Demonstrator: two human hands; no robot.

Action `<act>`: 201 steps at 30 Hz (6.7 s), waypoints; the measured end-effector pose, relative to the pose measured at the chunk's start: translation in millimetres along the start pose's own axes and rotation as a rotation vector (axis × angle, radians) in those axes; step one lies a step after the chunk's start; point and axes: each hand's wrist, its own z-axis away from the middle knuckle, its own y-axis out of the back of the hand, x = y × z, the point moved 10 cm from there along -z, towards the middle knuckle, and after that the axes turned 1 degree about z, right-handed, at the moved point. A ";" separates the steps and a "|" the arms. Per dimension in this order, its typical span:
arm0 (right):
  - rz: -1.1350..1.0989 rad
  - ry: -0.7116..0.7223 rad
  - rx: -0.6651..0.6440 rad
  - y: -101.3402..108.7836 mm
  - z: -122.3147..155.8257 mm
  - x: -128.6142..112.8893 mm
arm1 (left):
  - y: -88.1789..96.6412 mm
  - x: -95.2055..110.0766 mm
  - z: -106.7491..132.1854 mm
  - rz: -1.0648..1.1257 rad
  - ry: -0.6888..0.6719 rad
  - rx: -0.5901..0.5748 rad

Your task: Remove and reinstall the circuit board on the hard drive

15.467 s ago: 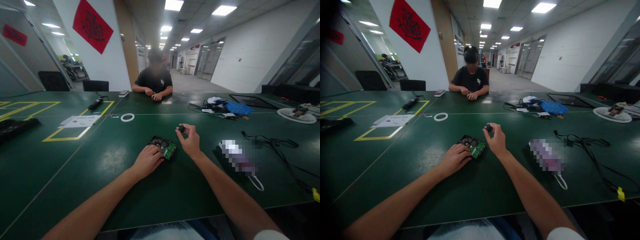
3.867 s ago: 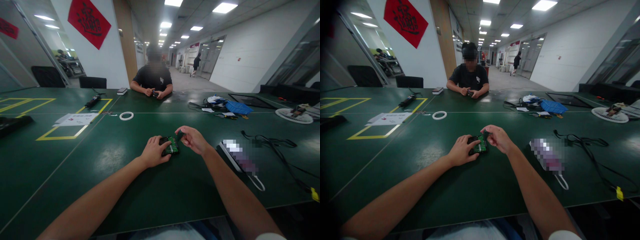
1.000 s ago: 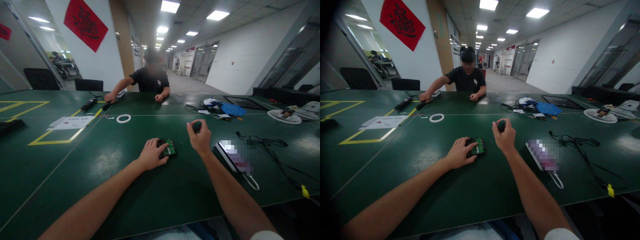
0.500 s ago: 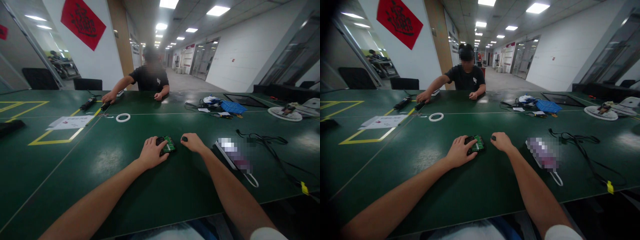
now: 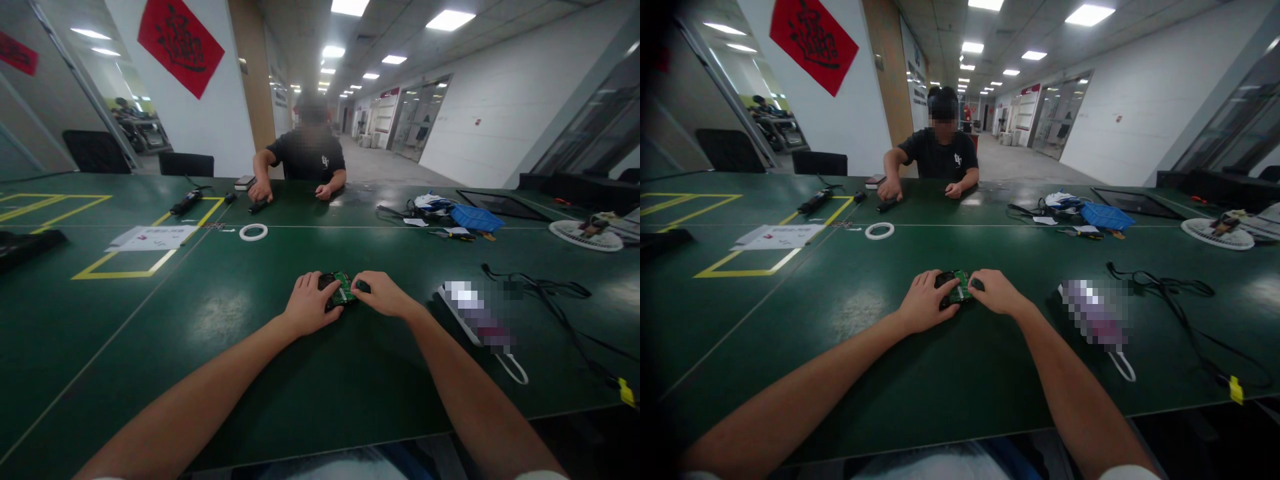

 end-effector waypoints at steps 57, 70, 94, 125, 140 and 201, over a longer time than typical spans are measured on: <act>-0.153 -0.030 0.519 33.3 6.8 12.0 | 9.4 -69.7 -7.0 0.066 0.440 -0.246; -0.338 0.008 0.699 44.9 19.1 -11.7 | -8.7 -55.6 -11.1 0.307 0.231 -0.124; -0.117 0.011 0.675 45.2 18.2 -22.7 | -10.2 -58.3 -10.3 0.311 0.244 -0.102; -0.171 -0.027 0.797 47.8 20.6 -6.4 | -24.3 -62.0 -12.7 0.795 0.191 -0.210; -0.183 0.060 0.870 51.8 23.6 -6.2 | -29.2 -59.0 -7.7 0.970 0.217 -0.246; -0.020 0.106 0.849 55.5 29.4 -18.6 | -31.2 -57.2 -10.5 0.914 0.193 -0.258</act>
